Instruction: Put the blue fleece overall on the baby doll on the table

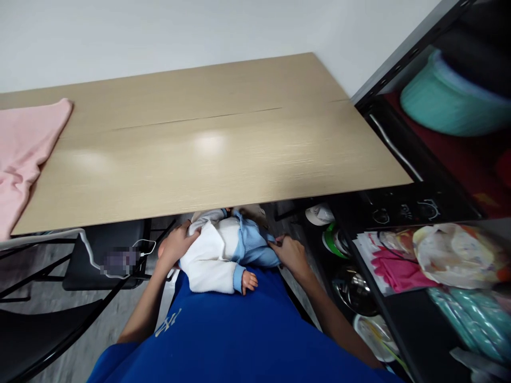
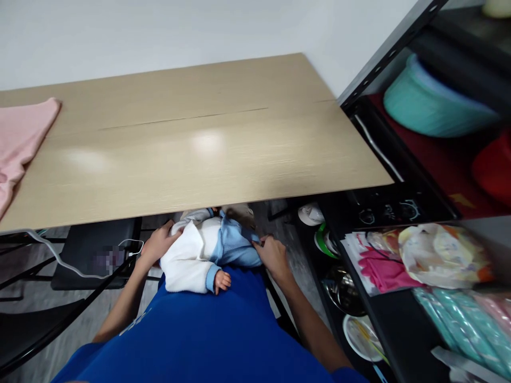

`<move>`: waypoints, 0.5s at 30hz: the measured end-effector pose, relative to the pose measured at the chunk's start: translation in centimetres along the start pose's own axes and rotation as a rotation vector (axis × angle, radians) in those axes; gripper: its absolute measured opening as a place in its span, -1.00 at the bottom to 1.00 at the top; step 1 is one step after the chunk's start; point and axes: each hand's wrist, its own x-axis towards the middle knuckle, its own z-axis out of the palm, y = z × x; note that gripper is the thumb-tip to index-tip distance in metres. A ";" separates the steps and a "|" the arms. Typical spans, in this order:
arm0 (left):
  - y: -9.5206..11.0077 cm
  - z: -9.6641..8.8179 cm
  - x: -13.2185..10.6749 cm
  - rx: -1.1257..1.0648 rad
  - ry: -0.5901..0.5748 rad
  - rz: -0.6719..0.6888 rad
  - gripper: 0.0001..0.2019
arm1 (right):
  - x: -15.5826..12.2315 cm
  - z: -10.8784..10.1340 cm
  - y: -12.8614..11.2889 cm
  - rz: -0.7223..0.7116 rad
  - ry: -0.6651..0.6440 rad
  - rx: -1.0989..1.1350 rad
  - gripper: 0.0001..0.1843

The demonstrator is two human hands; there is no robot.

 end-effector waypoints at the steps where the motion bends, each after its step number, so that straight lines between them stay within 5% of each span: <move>1: -0.1 0.1 0.0 -0.004 0.006 -0.001 -0.56 | 0.1 0.0 0.1 0.005 -0.003 0.002 -0.52; 9: -0.7 0.2 0.3 -0.024 -0.002 0.007 -0.56 | 0.6 -0.6 1.3 -0.049 -0.055 0.106 -0.66; 12: -1.7 0.8 0.7 -0.033 0.003 -0.028 -0.55 | 1.0 -2.2 4.7 -0.030 0.110 0.241 -0.55; 15: -3.3 1.7 1.5 -0.056 0.009 -0.045 -0.49 | 0.9 -4.4 10.0 0.044 0.270 0.392 -0.23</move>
